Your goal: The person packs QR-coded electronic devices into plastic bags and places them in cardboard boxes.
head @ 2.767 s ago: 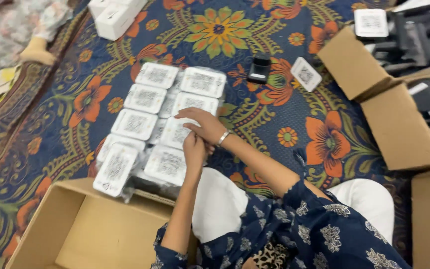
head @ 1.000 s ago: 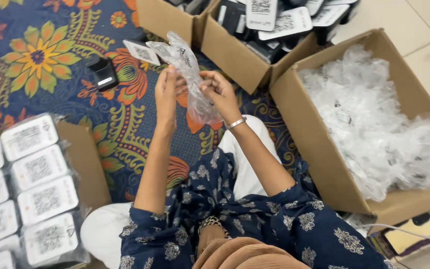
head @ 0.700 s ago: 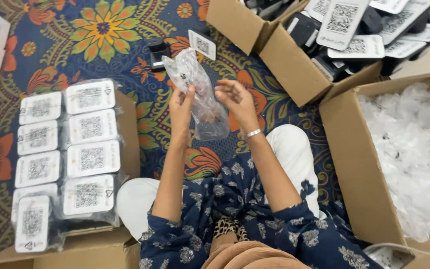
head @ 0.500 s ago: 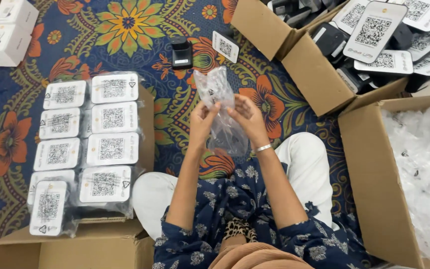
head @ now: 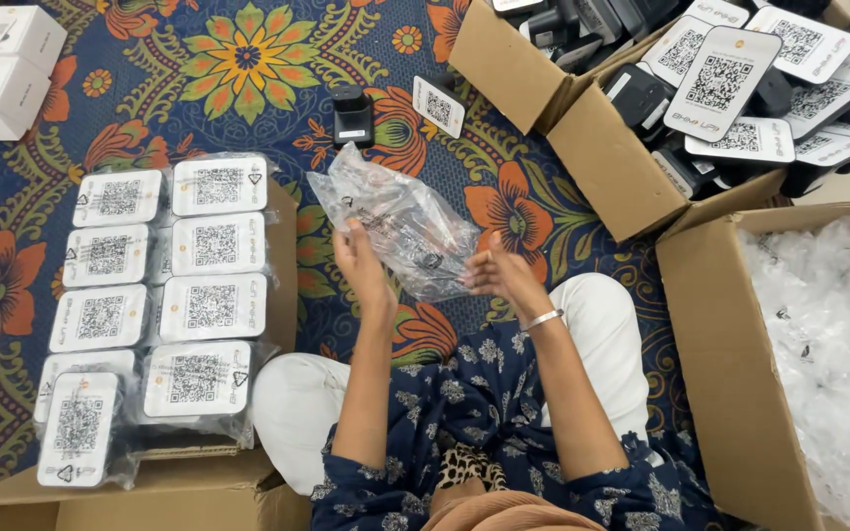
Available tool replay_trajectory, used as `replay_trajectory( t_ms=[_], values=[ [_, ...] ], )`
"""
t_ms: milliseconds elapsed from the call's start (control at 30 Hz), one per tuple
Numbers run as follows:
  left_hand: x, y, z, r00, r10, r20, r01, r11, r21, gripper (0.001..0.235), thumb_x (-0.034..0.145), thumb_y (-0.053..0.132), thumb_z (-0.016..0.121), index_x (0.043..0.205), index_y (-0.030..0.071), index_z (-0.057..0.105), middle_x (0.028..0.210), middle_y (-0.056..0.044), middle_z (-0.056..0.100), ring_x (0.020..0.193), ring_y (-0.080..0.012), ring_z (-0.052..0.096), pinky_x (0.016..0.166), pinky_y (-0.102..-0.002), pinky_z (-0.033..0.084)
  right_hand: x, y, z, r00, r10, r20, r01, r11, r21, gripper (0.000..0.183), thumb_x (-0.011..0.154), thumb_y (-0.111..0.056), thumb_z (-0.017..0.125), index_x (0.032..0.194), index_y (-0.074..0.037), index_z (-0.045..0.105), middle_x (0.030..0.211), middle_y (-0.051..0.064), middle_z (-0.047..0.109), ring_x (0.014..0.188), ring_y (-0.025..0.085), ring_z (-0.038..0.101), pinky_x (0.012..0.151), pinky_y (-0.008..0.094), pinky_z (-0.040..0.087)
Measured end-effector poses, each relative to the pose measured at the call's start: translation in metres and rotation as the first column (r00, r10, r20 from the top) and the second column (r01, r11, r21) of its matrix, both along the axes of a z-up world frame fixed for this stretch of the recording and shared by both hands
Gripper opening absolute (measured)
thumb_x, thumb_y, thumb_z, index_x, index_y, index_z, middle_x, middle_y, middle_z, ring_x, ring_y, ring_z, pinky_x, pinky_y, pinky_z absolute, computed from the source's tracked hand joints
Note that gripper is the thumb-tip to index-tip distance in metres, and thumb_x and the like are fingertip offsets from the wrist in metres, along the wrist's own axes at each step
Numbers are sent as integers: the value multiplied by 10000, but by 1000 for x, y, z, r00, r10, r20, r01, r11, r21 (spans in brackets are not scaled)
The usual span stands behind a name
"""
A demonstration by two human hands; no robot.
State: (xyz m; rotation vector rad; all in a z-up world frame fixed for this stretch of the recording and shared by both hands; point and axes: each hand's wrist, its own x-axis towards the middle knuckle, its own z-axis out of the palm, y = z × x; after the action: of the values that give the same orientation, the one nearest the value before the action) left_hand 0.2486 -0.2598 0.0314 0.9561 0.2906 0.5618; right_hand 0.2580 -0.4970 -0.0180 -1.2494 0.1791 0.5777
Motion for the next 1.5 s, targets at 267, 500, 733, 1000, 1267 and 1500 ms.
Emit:
replay_trajectory(
  t_ms=[267,500,733,1000,1267,1500],
  values=[
    [3,-13,-20,995,-72,-63,75,996,56,248,1058,215,648,1220,38,583,1050,-19,656,852,-58,547,717,-240,445,-13,11,25,974,-226,23,151,717,680,354,1168,-340,494,1328,-26,527,1356,166,629,1268,281,628,1071,444,502],
    [-12,-38,20,934,-325,-147,328,945,-3,310,988,210,653,1247,59,575,1044,-16,706,871,-74,662,720,-245,543,-32,19,86,956,-162,244,11,851,524,531,1030,-275,492,1499,-29,454,1515,157,528,1397,283,504,1213,446,384],
    [-11,-76,-12,831,-530,-169,556,807,200,434,971,203,664,1350,31,541,1091,-35,701,911,-99,693,646,-268,613,-29,7,87,954,-171,248,-63,692,720,536,1003,-155,541,1479,71,442,1500,230,522,1388,328,510,1160,432,422],
    [-26,-83,17,747,-521,-413,665,570,483,319,885,96,794,1072,-60,587,728,-115,684,542,-126,621,492,-281,510,-25,-19,57,911,0,412,-216,852,477,580,1075,-185,644,1523,118,435,1507,220,523,1313,332,588,1003,456,552],
    [-28,-56,-13,538,-692,-481,837,369,405,338,957,236,690,1138,-36,603,914,-113,727,688,-135,695,596,-286,559,-27,-29,99,974,2,225,-186,568,801,837,989,-650,543,1632,-226,214,1591,312,369,1321,480,523,970,524,539],
    [-7,-14,23,893,-407,-190,449,784,429,666,1100,568,254,1311,50,615,1200,-118,716,990,-186,683,851,-326,555,-31,-33,108,901,240,362,-434,536,724,930,1007,-646,527,1679,-108,174,1658,295,318,1428,497,488,1215,573,422]
  ],
)
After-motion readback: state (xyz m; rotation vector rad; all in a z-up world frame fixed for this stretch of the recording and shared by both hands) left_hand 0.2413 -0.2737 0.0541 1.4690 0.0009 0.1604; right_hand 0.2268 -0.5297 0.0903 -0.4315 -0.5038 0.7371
